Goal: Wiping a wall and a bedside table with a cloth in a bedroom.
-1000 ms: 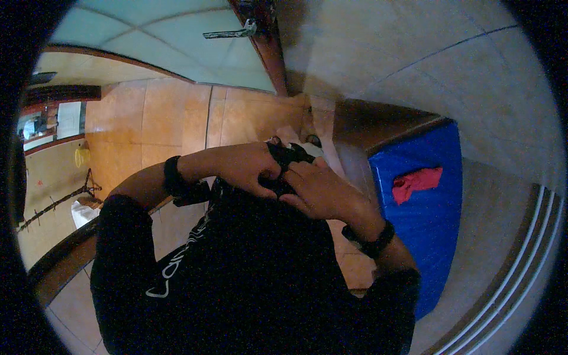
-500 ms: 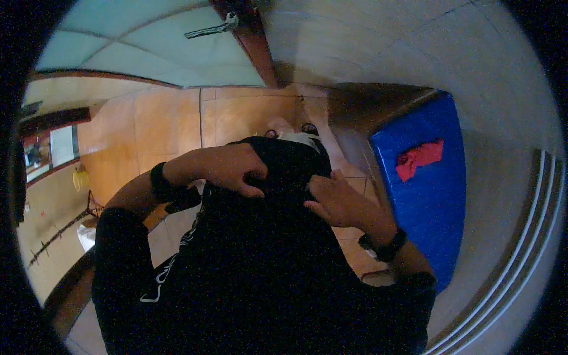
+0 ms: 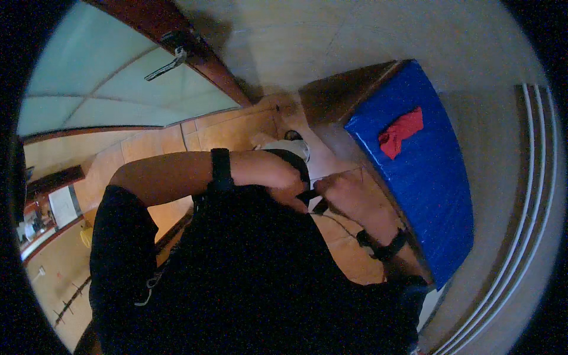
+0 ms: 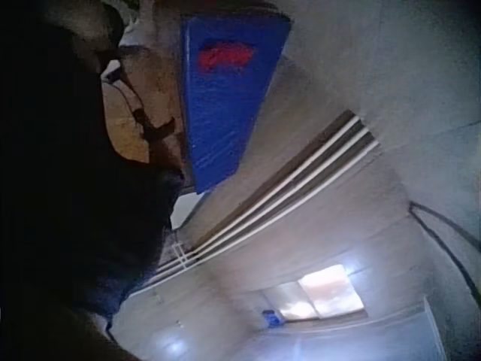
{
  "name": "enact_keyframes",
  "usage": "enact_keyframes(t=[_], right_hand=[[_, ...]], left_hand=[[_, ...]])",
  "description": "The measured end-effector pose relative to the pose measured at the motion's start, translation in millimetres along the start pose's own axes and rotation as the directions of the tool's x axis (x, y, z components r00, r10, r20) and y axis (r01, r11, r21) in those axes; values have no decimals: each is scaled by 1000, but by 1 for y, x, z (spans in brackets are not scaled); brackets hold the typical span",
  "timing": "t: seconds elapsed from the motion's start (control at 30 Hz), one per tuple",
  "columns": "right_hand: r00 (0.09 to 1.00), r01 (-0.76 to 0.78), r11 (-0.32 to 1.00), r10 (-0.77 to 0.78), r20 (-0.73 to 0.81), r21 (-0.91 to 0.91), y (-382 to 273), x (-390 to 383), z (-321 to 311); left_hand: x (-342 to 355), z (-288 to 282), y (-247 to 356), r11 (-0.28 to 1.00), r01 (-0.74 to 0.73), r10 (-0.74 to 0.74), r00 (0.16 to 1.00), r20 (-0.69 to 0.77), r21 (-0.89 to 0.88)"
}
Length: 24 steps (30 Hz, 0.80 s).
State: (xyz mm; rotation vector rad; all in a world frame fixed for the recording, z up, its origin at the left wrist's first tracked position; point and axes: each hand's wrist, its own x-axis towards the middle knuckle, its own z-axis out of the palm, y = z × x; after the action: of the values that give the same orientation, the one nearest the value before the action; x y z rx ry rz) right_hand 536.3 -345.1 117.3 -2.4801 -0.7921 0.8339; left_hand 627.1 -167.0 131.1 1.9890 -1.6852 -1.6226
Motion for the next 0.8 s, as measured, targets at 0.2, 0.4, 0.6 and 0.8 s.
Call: enact_keyframes(t=[0.2,0.4,0.6,0.8], right_hand=[[956,-62,975,-3,-293,-213,-7,-14,-20],[922,-86,980,9,-388,-181,-8,-30,-17],[889,-48,994,-2,-458,-99,2,-29,-9],[929,54,999,-48,-366,7,9,-26,-11]], left_hand=[[5,2,-13,993,-117,117,993,-17,-29],[-19,-3,-16,991,-135,128,972,-197,-18],[-58,8,-27,1000,17,-18,988,-154,-12],[-74,32,-35,985,74,-111,964,-243,-158]])
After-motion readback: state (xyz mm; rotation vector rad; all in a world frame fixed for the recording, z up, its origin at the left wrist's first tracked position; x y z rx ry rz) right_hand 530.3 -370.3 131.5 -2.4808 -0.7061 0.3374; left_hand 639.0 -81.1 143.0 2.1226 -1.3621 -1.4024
